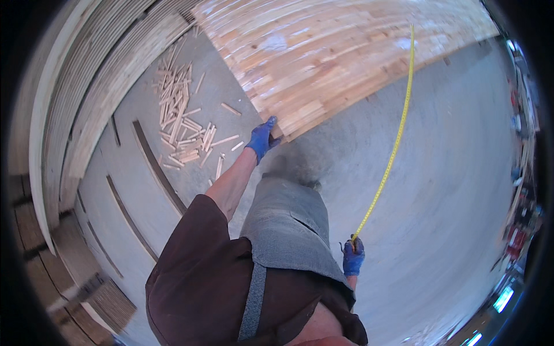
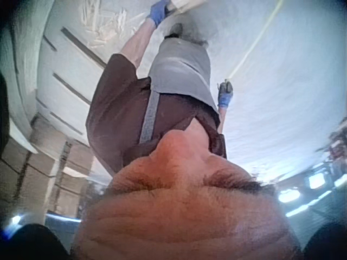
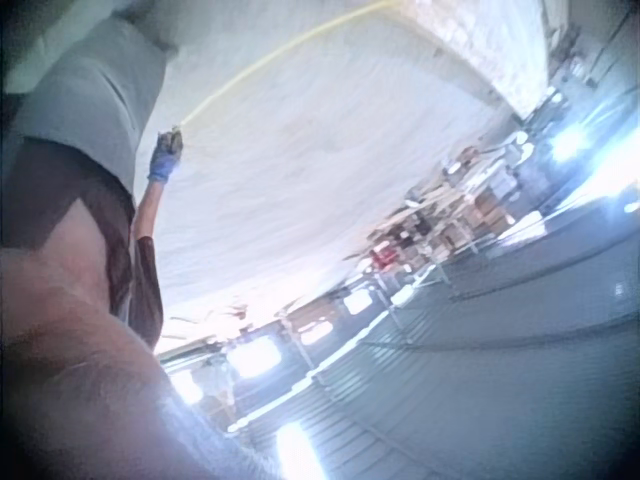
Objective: The person uses a yellow tape measure to measure the length and width of large wooden planks in a workshop. They walk around the stacks of wood, extending the tape measure along the edges, and occasionally lift or adjust the planks to access different sides.
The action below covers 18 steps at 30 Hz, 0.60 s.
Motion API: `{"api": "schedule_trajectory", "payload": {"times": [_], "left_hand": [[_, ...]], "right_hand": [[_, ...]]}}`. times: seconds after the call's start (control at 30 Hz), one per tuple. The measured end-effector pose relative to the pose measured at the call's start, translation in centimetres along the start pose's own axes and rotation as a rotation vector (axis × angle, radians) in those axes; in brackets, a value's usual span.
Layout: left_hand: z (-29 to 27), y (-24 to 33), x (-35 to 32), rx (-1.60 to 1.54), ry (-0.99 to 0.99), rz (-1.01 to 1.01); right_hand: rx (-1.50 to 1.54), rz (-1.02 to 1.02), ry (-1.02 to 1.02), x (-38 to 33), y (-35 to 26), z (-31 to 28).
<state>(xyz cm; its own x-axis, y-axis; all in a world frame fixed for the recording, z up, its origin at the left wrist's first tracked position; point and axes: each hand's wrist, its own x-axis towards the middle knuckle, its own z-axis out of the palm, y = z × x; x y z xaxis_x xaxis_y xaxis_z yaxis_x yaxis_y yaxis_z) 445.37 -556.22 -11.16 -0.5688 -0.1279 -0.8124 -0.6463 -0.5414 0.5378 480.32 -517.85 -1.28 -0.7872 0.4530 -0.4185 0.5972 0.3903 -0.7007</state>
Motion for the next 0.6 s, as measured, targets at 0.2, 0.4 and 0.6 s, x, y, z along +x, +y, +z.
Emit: {"api": "schedule_trajectory", "payload": {"times": [0.2, 0.4, 0.6], "left_hand": [[-7.1, -4.4, -3.9, -0.035, -0.161, -0.042], [-16.4, -12.7, -13.1, 0.027, 0.040, 0.009], [-28.0, -22.9, -10.8, 0.613, 0.153, 0.148]], "right_hand": [[-0.240, -0.353, -0.251, 5.1, -8.0, 2.6], [-0.321, -0.704, -0.461, 8.9, -13.5, 10.1], [-0.386, -0.818, -0.561, 8.0, -14.6, 20.5]]}}
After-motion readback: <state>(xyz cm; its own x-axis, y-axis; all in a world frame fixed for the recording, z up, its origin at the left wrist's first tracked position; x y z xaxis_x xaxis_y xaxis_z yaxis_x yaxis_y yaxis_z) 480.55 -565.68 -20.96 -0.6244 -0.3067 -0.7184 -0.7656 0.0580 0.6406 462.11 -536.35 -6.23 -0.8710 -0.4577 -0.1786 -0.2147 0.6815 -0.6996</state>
